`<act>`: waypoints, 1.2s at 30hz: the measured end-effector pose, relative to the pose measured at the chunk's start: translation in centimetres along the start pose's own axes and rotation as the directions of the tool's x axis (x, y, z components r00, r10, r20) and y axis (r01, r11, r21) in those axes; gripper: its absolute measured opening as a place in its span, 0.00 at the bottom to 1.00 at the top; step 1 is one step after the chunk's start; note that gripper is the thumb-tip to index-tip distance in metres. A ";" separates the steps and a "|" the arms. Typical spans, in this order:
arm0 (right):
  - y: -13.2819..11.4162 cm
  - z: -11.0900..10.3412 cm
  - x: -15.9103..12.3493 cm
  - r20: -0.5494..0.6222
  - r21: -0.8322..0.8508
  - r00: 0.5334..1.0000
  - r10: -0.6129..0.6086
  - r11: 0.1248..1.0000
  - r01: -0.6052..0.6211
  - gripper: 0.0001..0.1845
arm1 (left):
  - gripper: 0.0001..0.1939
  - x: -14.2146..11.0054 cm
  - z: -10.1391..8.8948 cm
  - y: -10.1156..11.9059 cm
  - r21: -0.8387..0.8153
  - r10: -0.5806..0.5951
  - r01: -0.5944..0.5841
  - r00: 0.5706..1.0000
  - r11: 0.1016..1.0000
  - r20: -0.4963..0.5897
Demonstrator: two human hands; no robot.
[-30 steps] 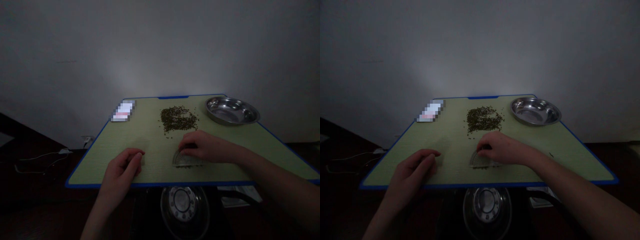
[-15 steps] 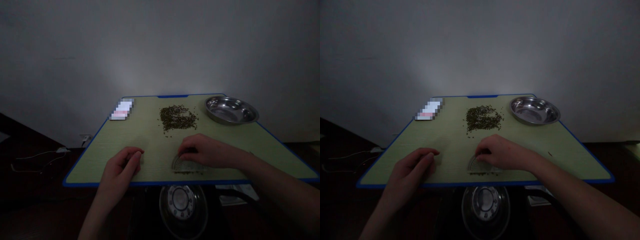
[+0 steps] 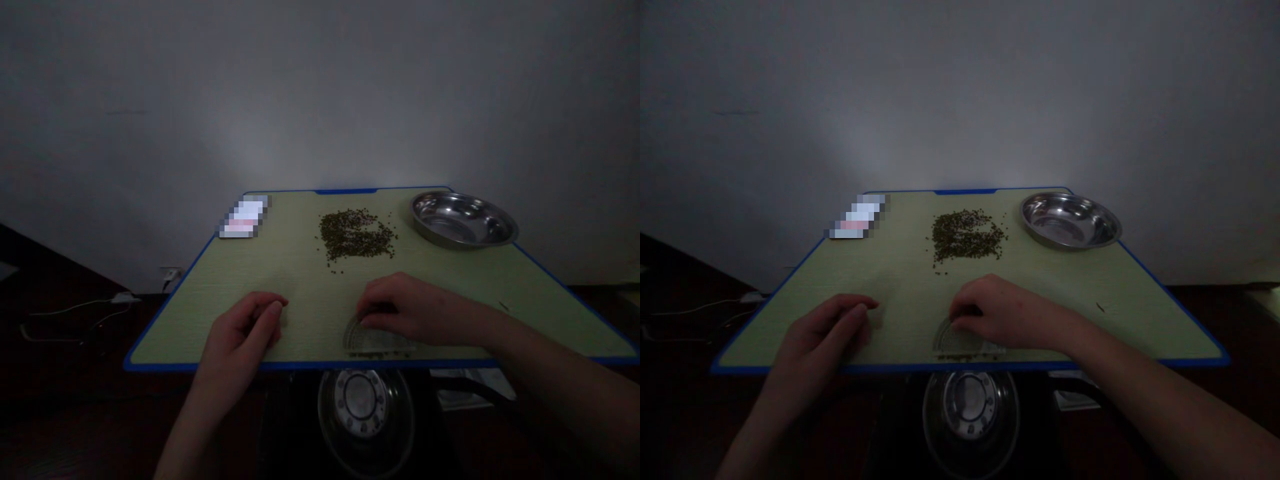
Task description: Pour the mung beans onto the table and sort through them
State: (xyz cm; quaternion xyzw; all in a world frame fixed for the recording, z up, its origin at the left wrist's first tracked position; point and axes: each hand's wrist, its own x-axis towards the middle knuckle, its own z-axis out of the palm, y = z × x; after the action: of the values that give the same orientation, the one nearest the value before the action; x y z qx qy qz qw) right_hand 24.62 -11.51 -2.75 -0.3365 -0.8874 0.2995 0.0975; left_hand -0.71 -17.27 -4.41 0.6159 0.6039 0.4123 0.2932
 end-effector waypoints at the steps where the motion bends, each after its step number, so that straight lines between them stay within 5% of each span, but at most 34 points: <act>1: -0.1 0.0 0.0 -0.002 0.001 1.000 0.003 1.000 -0.003 0.08 | 0.12 0.0 0.0 -0.1 0.003 0.004 -0.004 1.000 1.000 -0.001; 36: -0.2 0.1 -0.3 0.071 0.121 0.996 0.062 0.990 -0.071 0.09 | 0.10 0.0 0.1 -0.1 -0.015 0.002 -0.002 1.000 1.000 -0.016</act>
State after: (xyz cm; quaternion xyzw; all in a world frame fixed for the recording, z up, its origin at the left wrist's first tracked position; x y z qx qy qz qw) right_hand 24.74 -11.88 -2.70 -0.3491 -0.8583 0.3678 0.0783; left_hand -0.68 -17.22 -4.58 0.6109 0.6026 0.4220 0.2924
